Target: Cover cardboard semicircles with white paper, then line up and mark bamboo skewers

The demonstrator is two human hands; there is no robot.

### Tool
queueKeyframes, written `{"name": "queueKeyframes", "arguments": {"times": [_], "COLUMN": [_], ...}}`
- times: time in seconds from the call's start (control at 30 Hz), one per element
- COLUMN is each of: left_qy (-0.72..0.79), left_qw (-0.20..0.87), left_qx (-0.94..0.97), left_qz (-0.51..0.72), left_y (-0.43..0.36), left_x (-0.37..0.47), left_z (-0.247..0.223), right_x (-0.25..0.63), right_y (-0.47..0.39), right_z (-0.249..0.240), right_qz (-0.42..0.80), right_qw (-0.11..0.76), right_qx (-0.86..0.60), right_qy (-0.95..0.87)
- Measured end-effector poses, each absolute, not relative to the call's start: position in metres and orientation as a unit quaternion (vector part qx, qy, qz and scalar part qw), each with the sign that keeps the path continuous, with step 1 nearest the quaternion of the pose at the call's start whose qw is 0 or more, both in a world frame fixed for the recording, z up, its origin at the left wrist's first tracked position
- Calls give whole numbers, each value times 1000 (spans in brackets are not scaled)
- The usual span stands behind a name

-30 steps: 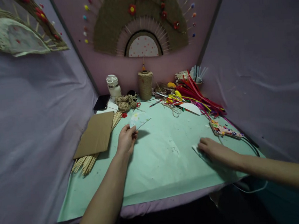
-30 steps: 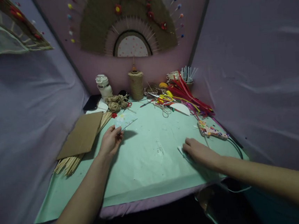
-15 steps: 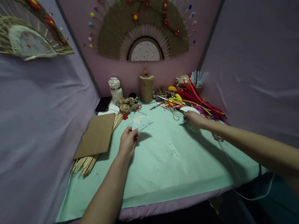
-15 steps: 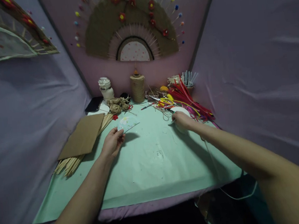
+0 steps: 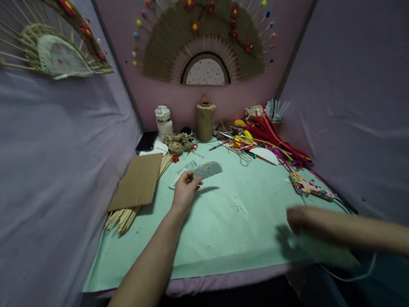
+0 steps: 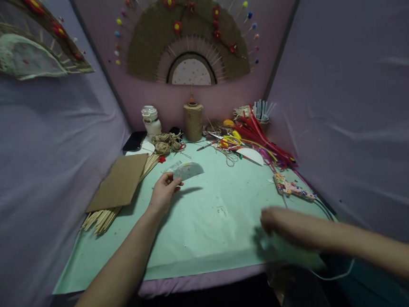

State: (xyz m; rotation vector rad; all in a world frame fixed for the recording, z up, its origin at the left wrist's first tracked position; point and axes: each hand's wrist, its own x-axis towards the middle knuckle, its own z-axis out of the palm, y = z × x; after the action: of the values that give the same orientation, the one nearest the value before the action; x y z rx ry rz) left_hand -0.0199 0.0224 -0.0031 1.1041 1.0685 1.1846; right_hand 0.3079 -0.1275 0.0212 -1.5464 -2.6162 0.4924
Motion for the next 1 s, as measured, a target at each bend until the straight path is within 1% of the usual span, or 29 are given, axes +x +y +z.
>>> {"name": "queueKeyframes", "arguments": {"times": [0.07, 0.1, 0.17, 0.2, 0.23, 0.27, 0.33, 0.4, 0.43, 0.47, 0.5, 0.57, 0.6, 0.63, 0.7, 0.77, 0.87, 0.93, 1.0], "left_qy": [448, 445, 442, 440, 440, 439, 437, 435, 443, 460, 491, 576, 614, 642, 672, 669, 617, 582, 558], "left_qw": [545, 538, 531, 532, 534, 536, 537, 535, 517, 485, 427, 277, 219, 181, 157, 200, 347, 421, 470], "left_qx": [500, 516, 540, 548, 553, 559, 569, 576, 585, 599, 620, 659, 667, 670, 666, 649, 590, 560, 550], "left_qz": [502, 497, 481, 472, 464, 456, 443, 438, 440, 441, 439, 396, 361, 326, 283, 302, 387, 413, 407], "left_y": [25, 26, 26, 25, 24, 23, 21, 24, 26, 30, 34, 42, 45, 47, 50, 50, 46, 39, 28], "left_x": [-20, -20, -18, -17, -15, -14, -12, -16, -20, -25, -31, -43, -48, -52, -57, -56, -45, -32, -15], "left_z": [-9, -12, -18, -21, -24, -26, -29, -28, -27, -24, -22, -18, -17, -17, -18, -19, -19, -17, -16], "right_x": [313, 310, 291, 276, 258, 239, 202, 178, 172, 170, 171, 178, 182, 186, 189, 188, 183, 179, 176], "right_y": [-73, -49, -14, -3, 4, 7, 7, 6, 7, 8, 10, 14, 16, 16, 16, 14, 11, 10, 8], "right_z": [45, 54, 64, 64, 61, 55, 38, 22, 15, 8, 3, -5, -8, -11, -13, -13, -6, -1, 2], "right_qz": [86, 29, -110, -137, -135, -100, 27, 147, 182, 205, 220, 256, 283, 308, 347, 398, 492, 529, 552], "right_qw": [27, 47, 128, 166, 204, 231, 257, 265, 280, 304, 334, 402, 427, 443, 459, 486, 538, 549, 546], "right_qx": [-542, -576, -622, -616, -599, -572, -515, -520, -537, -561, -582, -605, -607, -605, -599, -584, -543, -519, -500], "right_qy": [-835, -816, -765, -758, -762, -781, -817, -799, -775, -743, -708, -638, -608, -585, -558, -513, -416, -387, -385]}}
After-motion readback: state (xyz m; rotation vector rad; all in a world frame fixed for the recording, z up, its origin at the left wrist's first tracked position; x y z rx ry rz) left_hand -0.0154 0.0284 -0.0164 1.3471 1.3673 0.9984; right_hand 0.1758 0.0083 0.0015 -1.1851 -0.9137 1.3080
